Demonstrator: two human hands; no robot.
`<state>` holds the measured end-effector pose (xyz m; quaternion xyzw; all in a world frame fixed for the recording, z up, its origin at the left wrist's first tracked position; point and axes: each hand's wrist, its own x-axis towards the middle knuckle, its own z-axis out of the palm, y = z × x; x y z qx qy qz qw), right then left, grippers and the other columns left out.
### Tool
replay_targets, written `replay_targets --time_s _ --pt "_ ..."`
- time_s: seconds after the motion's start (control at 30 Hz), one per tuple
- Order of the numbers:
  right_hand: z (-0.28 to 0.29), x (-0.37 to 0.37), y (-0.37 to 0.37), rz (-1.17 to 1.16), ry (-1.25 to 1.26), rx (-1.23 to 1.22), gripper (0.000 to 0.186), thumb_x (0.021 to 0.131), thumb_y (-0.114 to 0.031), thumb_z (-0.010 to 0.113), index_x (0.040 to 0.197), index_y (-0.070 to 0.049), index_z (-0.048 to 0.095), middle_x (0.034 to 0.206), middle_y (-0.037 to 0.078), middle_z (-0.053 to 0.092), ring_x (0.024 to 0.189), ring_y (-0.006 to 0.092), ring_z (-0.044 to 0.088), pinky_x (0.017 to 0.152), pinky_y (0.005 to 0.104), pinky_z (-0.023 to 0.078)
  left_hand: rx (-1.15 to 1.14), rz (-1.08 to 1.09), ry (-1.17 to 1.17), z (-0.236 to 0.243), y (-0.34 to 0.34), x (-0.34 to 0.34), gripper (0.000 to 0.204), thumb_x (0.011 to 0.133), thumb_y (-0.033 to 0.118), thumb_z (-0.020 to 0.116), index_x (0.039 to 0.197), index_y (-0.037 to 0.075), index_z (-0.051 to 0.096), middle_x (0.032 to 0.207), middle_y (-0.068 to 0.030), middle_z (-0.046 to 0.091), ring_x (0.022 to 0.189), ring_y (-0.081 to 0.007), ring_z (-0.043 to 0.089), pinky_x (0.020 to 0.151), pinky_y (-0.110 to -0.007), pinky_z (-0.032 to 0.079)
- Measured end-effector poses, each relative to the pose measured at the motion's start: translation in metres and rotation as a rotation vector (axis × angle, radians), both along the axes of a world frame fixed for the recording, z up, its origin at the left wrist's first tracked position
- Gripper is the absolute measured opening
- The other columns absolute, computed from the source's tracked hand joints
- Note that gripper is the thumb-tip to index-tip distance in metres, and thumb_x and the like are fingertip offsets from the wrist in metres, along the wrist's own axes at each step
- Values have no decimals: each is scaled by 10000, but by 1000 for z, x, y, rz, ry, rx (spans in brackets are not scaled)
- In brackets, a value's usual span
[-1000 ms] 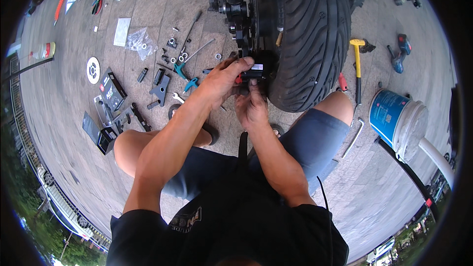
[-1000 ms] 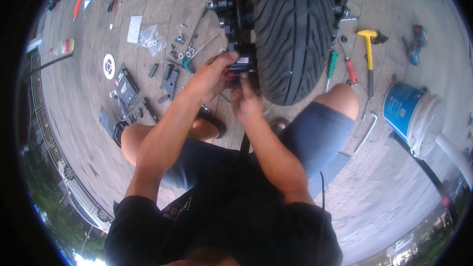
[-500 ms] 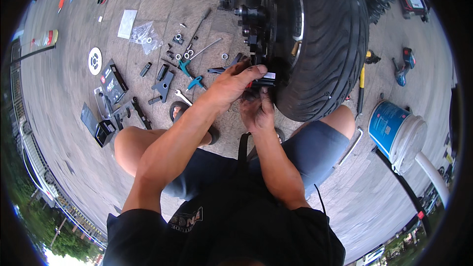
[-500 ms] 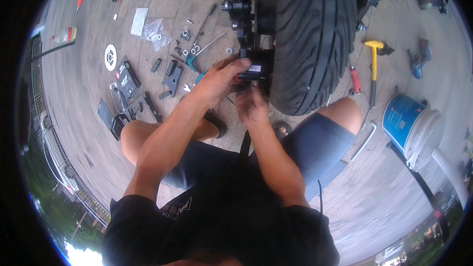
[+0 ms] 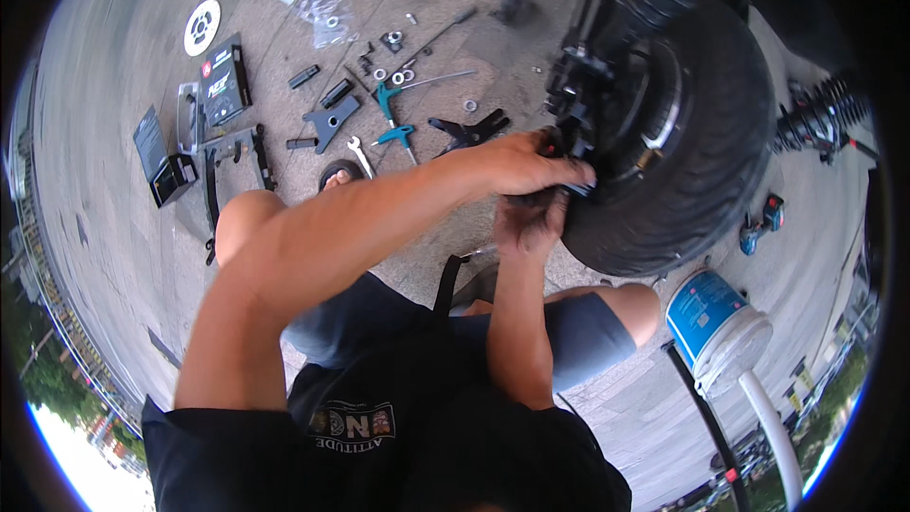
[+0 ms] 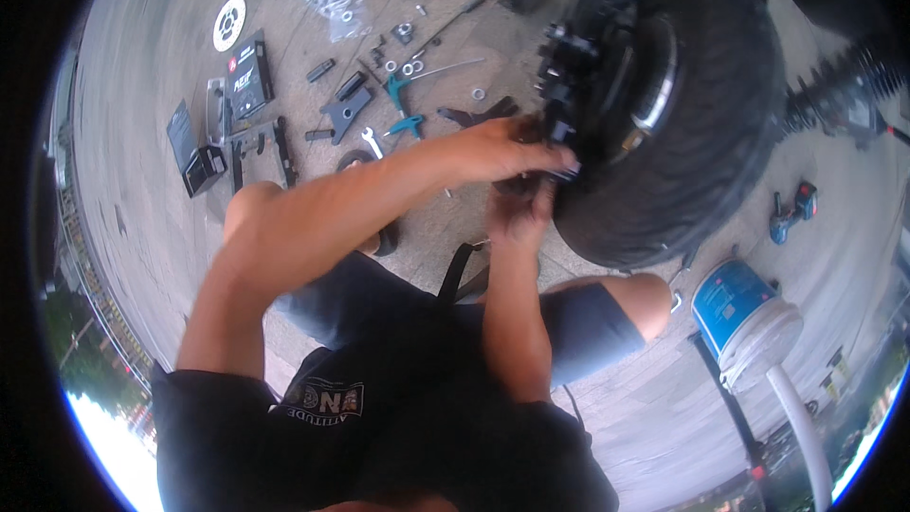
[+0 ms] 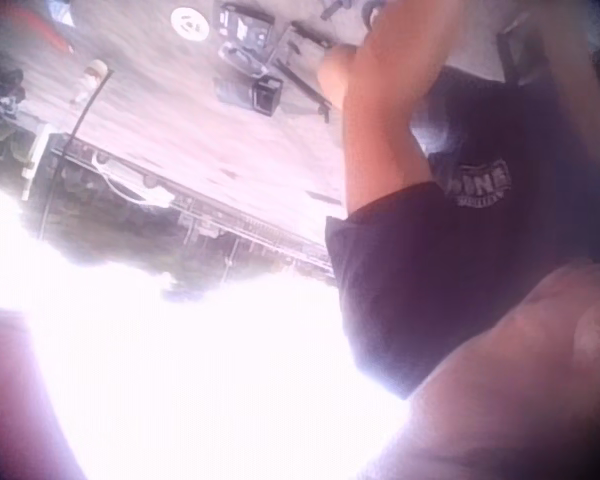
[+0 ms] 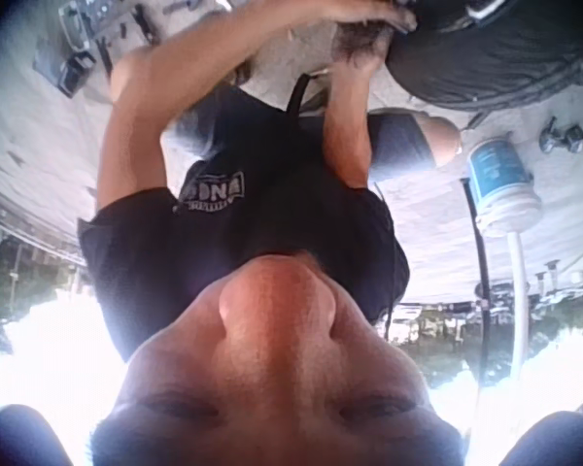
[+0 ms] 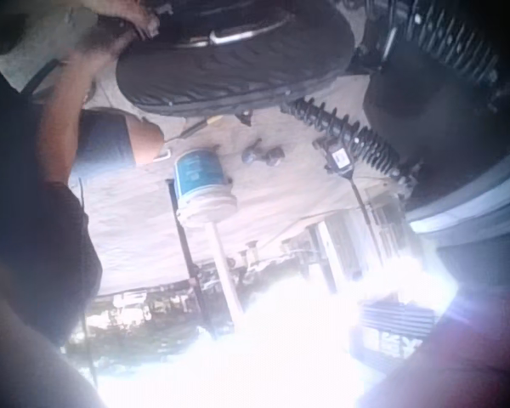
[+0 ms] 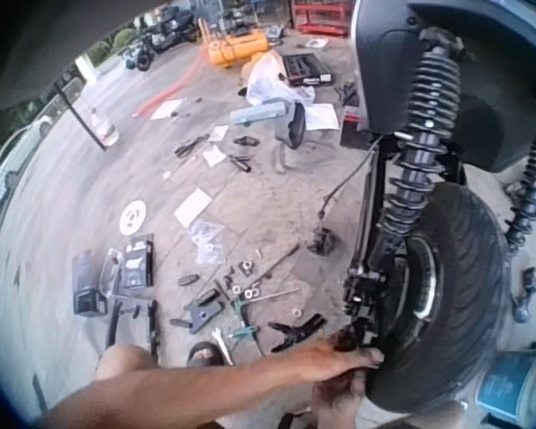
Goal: The person installs a brake caliper onto a motorcycle wheel assembly. They position the caliper over the brake disc, align it with the mounting points, and secure it using bolts. The person uses a wrench to tighten the bolts and checks the fit of the caliper.
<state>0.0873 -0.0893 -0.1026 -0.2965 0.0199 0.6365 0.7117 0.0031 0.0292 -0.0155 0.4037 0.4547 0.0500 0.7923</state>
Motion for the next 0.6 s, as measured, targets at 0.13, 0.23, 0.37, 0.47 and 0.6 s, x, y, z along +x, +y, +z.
replay_targets --time_s 0.13,0.23,0.37,0.47,0.6 --pt "1 -3 1 -48 -51 -144 504 901 -404 555 1317 -130 479 1260 11 544 1114 159 525 899 332 435 257 -408 31 -13 16 -18 860 689 583 746 1301 39 482 1213 -215 577 1151 -339 538 996 -382 398" --pt "0 -1 2 -25 -121 -29 643 828 -402 656 1352 -94 446 1317 76 520 1163 220 516 965 385 399 46 -482 -128 -43 33 -53 874 727 543 727 1389 58 427 1196 -207 598 1143 -333 550 975 -407 423" --pt "-3 3 4 -16 -167 -55 762 770 -427 719 1381 -81 425 1367 120 491 1186 233 513 1003 407 379 468 -656 203 -127 105 -120 572 802 365 687 1272 61 569 1131 -178 648 1043 -265 624 863 -379 505" --pt "-3 4 1 -52 -191 -68 761 771 -435 717 1373 -67 432 1363 145 490 1170 253 512 988 408 383 709 -286 821 -197 154 -182 276 814 211 589 1063 126 674 954 -151 689 928 -275 661 782 -397 523" --pt "-3 4 2 -90 -203 -112 740 774 -412 721 1360 -55 443 1357 169 488 1151 261 516 977 413 386 852 -245 751 -248 158 -221 314 784 248 627 1075 133 654 1023 -185 667 968 -319 641 827 -411 522"
